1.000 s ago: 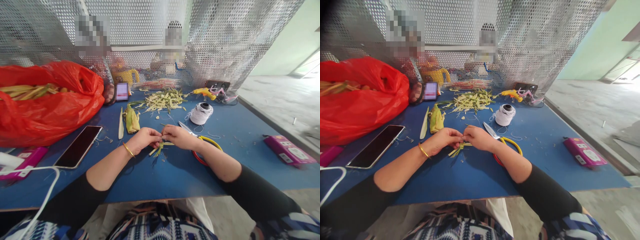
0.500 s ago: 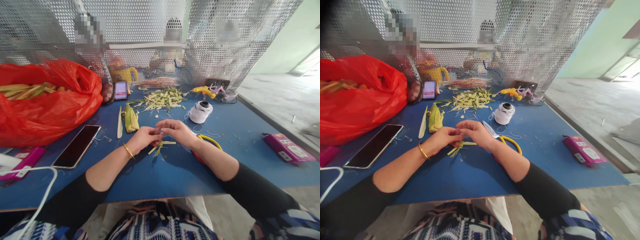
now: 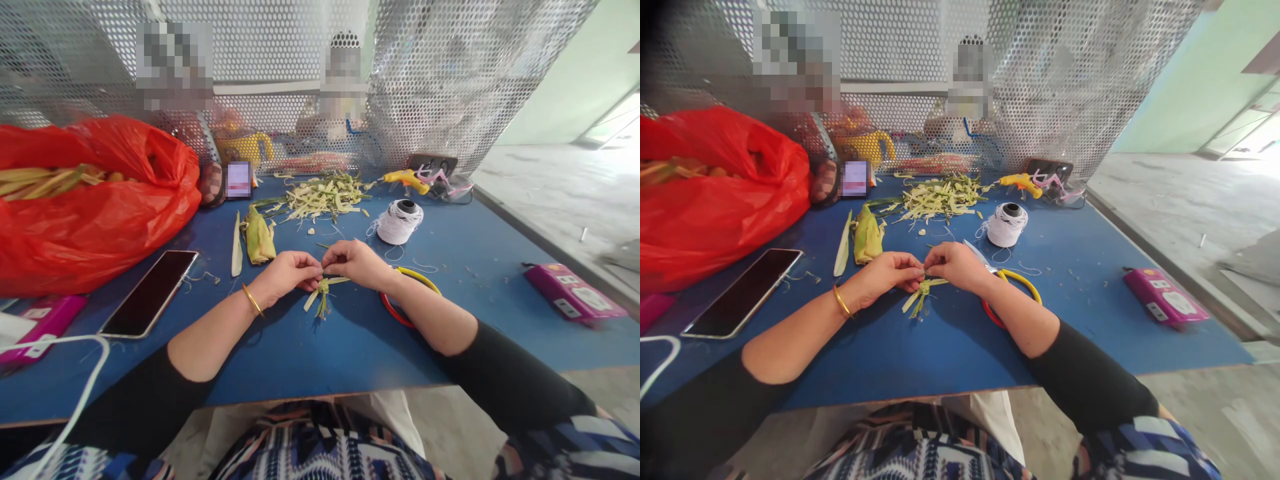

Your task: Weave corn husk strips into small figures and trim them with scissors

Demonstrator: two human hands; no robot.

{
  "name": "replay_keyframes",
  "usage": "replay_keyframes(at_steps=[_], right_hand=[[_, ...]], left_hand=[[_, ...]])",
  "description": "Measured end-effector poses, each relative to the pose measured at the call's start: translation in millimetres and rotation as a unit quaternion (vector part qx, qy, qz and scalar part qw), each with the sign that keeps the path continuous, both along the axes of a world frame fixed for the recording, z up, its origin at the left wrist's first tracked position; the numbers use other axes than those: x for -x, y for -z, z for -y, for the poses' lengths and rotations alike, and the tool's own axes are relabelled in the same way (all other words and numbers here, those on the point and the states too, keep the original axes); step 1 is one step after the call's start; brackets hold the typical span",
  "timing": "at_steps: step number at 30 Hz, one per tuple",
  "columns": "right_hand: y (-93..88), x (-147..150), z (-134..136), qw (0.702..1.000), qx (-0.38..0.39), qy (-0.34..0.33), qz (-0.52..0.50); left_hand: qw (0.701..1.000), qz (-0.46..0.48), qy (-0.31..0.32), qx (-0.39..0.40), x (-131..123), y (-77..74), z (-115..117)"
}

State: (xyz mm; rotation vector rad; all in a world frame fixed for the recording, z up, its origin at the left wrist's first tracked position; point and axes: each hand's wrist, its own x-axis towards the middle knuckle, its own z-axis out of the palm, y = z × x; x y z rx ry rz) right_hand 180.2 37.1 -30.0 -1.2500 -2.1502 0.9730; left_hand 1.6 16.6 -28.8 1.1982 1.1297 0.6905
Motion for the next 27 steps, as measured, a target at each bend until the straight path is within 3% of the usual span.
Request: replay_keyframes(at_steps=[5, 17, 21, 25, 27], right_hand=[[-2.0, 4, 4, 0.996, -0.051, 0.002, 0.075], [-10.2, 1, 8, 0.985, -0.141, -0.056, 0.082], [-10.2, 0, 9, 0.988, -0.121, -0.060, 0.081], [-5.8, 1, 6, 0.997, -0.078, 0.015, -0.021], [-2.4, 3, 5, 0.997, -0.047, -0.004, -0.065]], left_hand=[[1.000, -0.006, -0.012, 0.006, -1, -0.4, 0], [0.998, 0.003, -0.059, 0.034, -1, -4.9, 0], [0.998, 0.007, -0.053, 0.024, 0, -3.3, 0], [0.999, 0.002, -0.043, -0.002, -1, -2.1, 1], [0.999, -0.007, -0.042, -0.020, -1, -1.1, 1]])
